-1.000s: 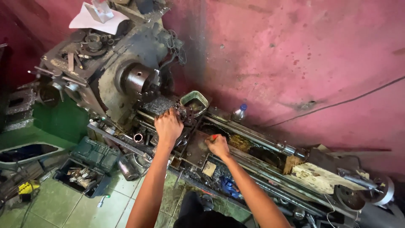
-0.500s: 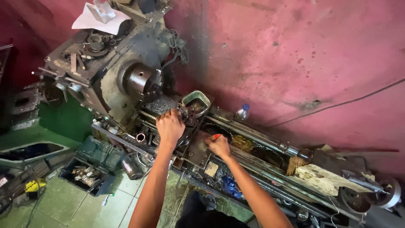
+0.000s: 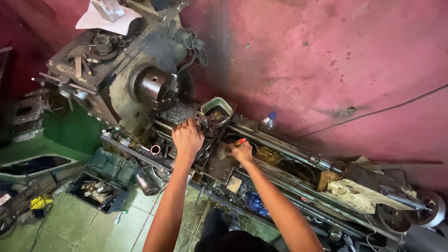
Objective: Cleaning metal shavings from a lathe and polishing a machined part with a brush.
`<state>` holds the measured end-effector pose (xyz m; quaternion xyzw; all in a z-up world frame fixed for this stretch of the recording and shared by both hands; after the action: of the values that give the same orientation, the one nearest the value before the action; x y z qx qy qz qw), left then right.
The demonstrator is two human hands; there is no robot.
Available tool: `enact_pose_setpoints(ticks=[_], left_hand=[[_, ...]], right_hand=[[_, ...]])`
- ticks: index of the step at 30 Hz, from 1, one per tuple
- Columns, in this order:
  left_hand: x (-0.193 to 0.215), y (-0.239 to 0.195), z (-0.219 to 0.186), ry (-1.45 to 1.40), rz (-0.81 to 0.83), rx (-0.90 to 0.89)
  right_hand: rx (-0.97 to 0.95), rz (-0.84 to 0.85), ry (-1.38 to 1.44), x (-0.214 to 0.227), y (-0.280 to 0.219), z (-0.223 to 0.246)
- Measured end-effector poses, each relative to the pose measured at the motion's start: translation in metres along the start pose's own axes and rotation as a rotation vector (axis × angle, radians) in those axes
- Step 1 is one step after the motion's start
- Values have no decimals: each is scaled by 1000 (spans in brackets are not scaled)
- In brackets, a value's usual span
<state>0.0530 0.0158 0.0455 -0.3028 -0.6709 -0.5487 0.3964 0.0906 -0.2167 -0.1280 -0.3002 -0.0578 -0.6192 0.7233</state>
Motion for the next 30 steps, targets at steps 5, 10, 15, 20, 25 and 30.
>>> enact_pose_setpoints(ticks=[5,10,15,20,25,30], left_hand=[[4,4,-3,0,24,16],[-7,1,-1,13,48,-8],[-36,-7,4,30,113,-4],[-20,-6,0,23,116,-3],[-16,-5,1,14,89,-18],[-9,-4,-2,15,91,-17]], right_hand=[[86,-108,-341,37,28,38],[198,-163,-301,0,70,8],[-75,-91,-171,1,66,-26],[121,25,-621,-8,105,-7],[95,20,-379,-11,72,25],[-157,-130,147,-16,94,-44]])
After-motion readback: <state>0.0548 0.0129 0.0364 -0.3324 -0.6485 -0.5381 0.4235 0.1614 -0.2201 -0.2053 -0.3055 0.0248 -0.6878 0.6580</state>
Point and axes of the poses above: each hand's wrist, its own y-axis towards the middle knuckle, its own x-axis out of the back of the hand, z = x × y, the point moved 7 cm from there along y, towards the middle knuckle, and after that the axes turned 5 degrees about z, right-handed, at the moved point
